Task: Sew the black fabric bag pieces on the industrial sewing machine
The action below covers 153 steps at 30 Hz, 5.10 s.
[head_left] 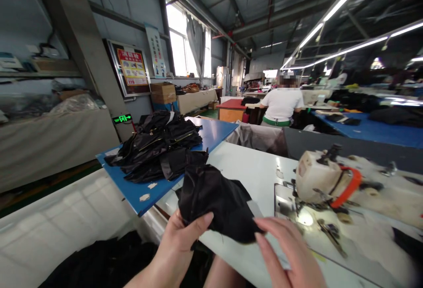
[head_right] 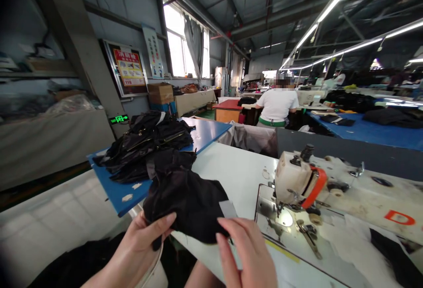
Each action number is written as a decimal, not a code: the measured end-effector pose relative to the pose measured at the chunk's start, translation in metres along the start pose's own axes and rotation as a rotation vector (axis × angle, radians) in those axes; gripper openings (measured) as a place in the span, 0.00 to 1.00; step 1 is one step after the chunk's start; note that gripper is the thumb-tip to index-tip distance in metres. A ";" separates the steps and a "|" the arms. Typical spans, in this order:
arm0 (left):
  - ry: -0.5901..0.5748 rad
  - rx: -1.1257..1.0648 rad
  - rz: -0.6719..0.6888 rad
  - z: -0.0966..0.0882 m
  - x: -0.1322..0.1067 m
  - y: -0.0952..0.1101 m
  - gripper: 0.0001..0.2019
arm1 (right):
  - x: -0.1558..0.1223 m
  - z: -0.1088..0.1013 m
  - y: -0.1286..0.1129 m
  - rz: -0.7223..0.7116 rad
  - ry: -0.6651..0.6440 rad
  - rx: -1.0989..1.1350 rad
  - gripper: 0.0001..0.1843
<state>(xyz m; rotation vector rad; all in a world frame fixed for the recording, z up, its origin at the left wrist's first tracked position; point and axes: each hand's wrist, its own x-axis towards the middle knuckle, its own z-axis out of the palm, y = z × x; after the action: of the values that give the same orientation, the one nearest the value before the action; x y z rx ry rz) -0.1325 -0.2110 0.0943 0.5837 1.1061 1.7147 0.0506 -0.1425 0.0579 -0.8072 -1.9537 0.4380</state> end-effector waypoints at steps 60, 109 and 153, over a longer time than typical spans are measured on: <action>-1.135 1.509 0.894 0.067 0.091 -0.094 0.34 | -0.008 -0.005 0.101 1.219 0.236 0.883 0.07; -0.945 1.482 1.272 0.083 0.120 -0.149 0.14 | -0.090 -0.216 0.188 0.427 -0.328 -1.359 0.13; -0.909 1.442 1.373 0.082 0.122 -0.152 0.12 | -0.093 -0.207 0.202 0.597 0.141 -0.889 0.12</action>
<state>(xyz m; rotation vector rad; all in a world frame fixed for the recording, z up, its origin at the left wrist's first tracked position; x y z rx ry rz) -0.0468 -0.0500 -0.0127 3.1484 1.0656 0.8327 0.3348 -0.0678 -0.0200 -1.9460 -1.7125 -0.1942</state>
